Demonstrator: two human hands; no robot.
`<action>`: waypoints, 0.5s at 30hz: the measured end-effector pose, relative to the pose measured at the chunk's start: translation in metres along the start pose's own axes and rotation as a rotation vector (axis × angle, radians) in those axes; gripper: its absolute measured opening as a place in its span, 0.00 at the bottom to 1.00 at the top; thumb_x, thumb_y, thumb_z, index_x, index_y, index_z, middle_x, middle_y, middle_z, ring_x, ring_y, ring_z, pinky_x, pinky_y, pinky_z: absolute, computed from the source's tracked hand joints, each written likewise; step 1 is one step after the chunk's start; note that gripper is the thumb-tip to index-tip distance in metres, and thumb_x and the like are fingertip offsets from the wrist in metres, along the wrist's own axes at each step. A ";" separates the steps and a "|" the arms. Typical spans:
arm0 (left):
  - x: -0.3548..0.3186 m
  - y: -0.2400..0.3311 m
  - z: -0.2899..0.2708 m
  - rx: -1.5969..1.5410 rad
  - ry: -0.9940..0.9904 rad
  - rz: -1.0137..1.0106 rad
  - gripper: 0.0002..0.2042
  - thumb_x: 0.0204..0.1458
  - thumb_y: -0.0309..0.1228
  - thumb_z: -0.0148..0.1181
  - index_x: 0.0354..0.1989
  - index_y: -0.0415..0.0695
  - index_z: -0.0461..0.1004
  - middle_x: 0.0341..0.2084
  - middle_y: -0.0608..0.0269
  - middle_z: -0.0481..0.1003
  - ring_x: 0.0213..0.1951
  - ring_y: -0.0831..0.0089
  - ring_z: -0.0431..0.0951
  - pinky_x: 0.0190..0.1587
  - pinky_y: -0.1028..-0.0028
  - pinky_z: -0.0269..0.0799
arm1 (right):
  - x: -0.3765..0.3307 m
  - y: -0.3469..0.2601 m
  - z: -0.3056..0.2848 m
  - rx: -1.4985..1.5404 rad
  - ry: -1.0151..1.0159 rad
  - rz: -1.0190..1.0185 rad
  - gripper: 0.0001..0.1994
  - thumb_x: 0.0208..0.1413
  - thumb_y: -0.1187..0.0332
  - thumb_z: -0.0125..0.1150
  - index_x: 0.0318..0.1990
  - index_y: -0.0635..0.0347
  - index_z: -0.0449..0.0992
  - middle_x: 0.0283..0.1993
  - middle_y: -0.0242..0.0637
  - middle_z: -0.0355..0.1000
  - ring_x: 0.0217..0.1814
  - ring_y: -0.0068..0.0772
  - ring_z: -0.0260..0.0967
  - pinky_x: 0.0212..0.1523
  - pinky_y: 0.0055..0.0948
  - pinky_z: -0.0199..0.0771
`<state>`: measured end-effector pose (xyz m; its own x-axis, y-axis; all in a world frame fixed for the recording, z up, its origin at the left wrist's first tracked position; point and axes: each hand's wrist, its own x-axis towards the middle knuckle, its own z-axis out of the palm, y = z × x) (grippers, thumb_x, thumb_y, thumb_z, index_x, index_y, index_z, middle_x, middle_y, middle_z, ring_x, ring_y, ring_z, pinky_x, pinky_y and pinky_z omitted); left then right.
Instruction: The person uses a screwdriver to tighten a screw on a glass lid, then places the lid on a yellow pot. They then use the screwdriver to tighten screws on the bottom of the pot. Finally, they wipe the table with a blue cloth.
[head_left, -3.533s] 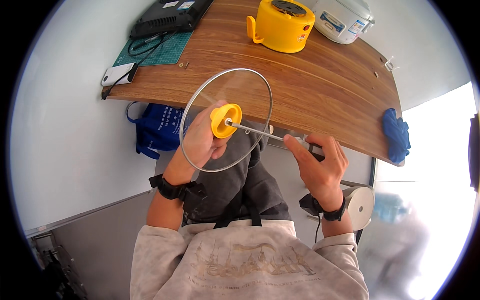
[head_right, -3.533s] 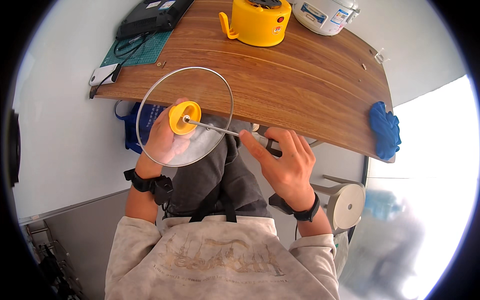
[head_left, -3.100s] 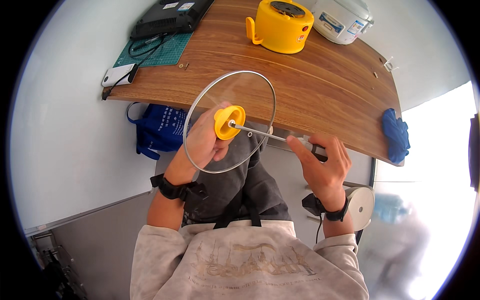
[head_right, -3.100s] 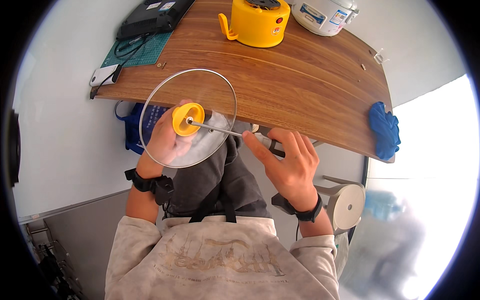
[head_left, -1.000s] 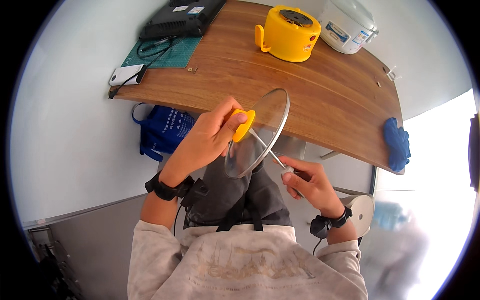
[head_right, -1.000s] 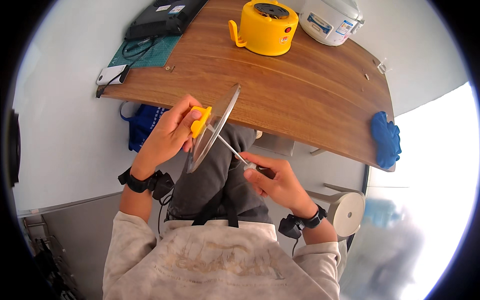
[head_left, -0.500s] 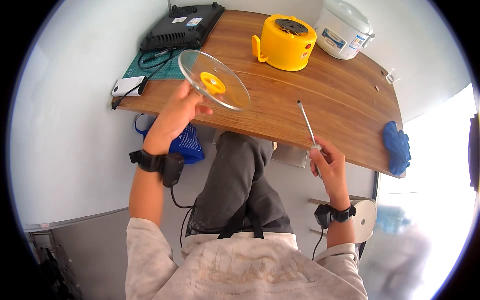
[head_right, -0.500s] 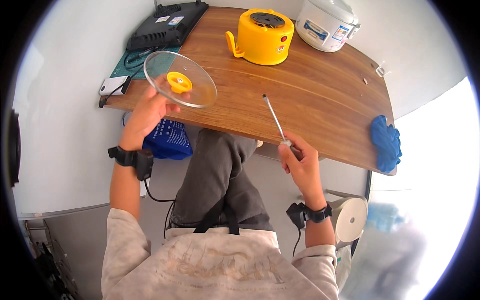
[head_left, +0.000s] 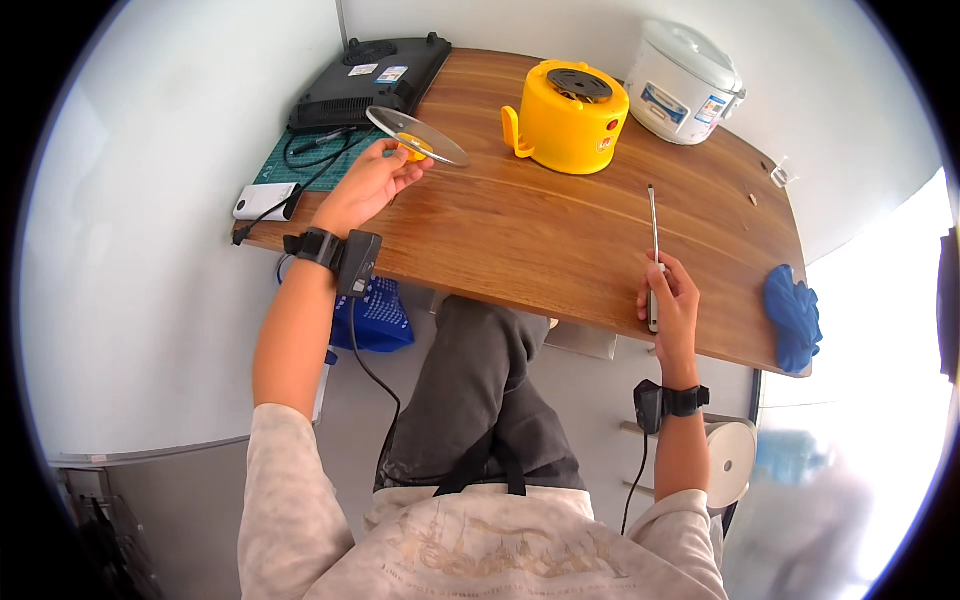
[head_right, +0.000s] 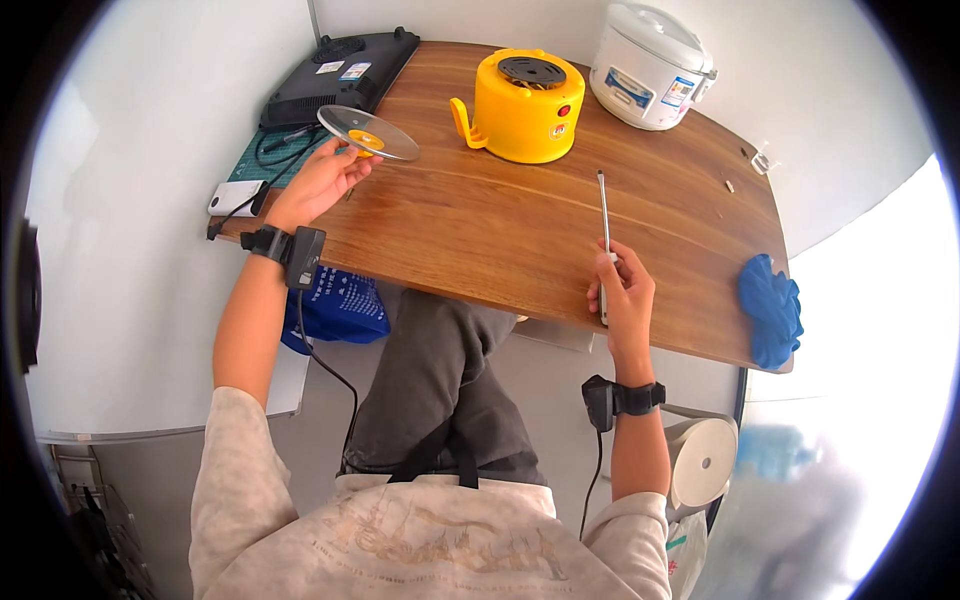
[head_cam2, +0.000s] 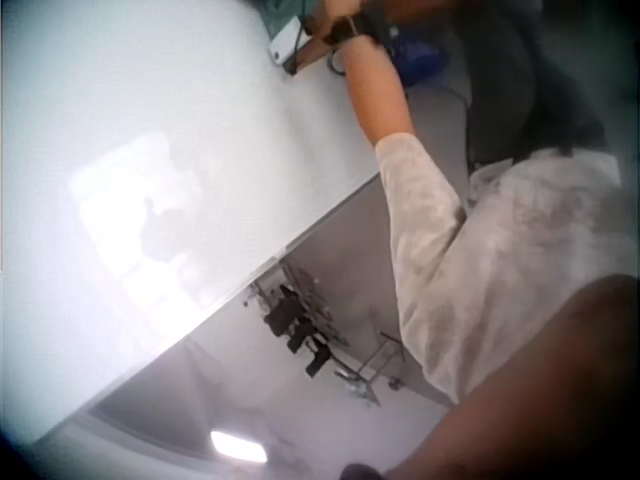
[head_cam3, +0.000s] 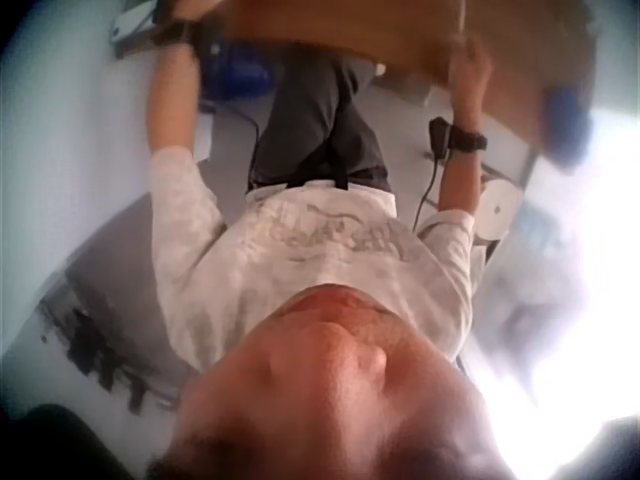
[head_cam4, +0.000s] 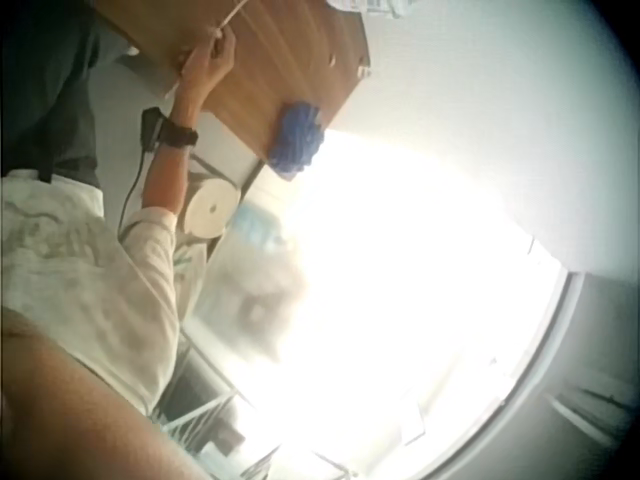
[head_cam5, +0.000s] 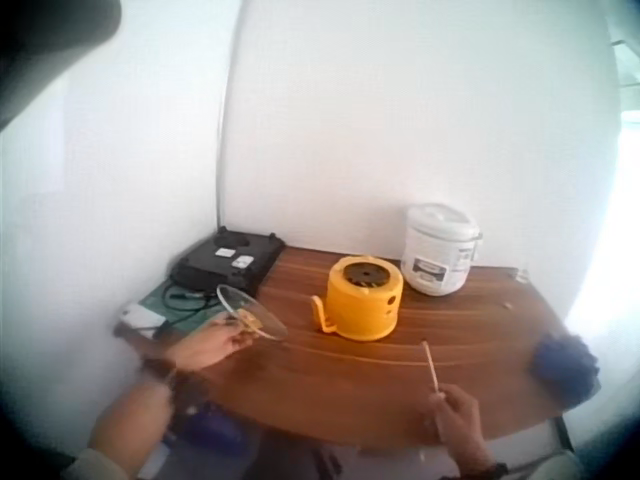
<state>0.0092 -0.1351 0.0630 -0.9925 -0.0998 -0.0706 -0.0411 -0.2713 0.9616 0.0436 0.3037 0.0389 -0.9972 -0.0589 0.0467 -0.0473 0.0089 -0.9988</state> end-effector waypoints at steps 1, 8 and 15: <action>0.005 0.000 0.001 -0.011 0.013 -0.005 0.12 0.66 0.25 0.49 0.55 0.35 0.61 0.53 0.48 0.71 0.53 0.66 0.76 0.54 0.75 0.76 | -0.001 0.002 -0.001 -0.003 0.005 -0.015 0.16 0.65 0.65 0.58 0.55 0.64 0.74 0.27 0.26 0.67 0.23 0.14 0.64 0.20 0.18 0.63; 0.026 -0.005 0.011 -0.031 0.086 -0.038 0.13 0.66 0.23 0.48 0.57 0.36 0.59 0.55 0.46 0.69 0.54 0.63 0.76 0.58 0.73 0.76 | -0.003 0.009 -0.004 -0.083 -0.011 -0.026 0.16 0.67 0.63 0.57 0.56 0.63 0.74 0.29 0.26 0.67 0.23 0.14 0.63 0.21 0.18 0.62; 0.041 -0.024 -0.016 0.052 0.089 -0.051 0.16 0.63 0.28 0.57 0.58 0.40 0.66 0.50 0.58 0.75 0.49 0.68 0.79 0.52 0.76 0.78 | -0.002 0.007 -0.002 -0.070 -0.028 -0.022 0.16 0.67 0.61 0.57 0.56 0.62 0.74 0.27 0.26 0.66 0.23 0.14 0.63 0.21 0.17 0.61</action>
<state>-0.0289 -0.1475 0.0325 -0.9749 -0.1725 -0.1407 -0.0993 -0.2286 0.9684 0.0455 0.3057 0.0317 -0.9938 -0.0879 0.0678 -0.0746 0.0773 -0.9942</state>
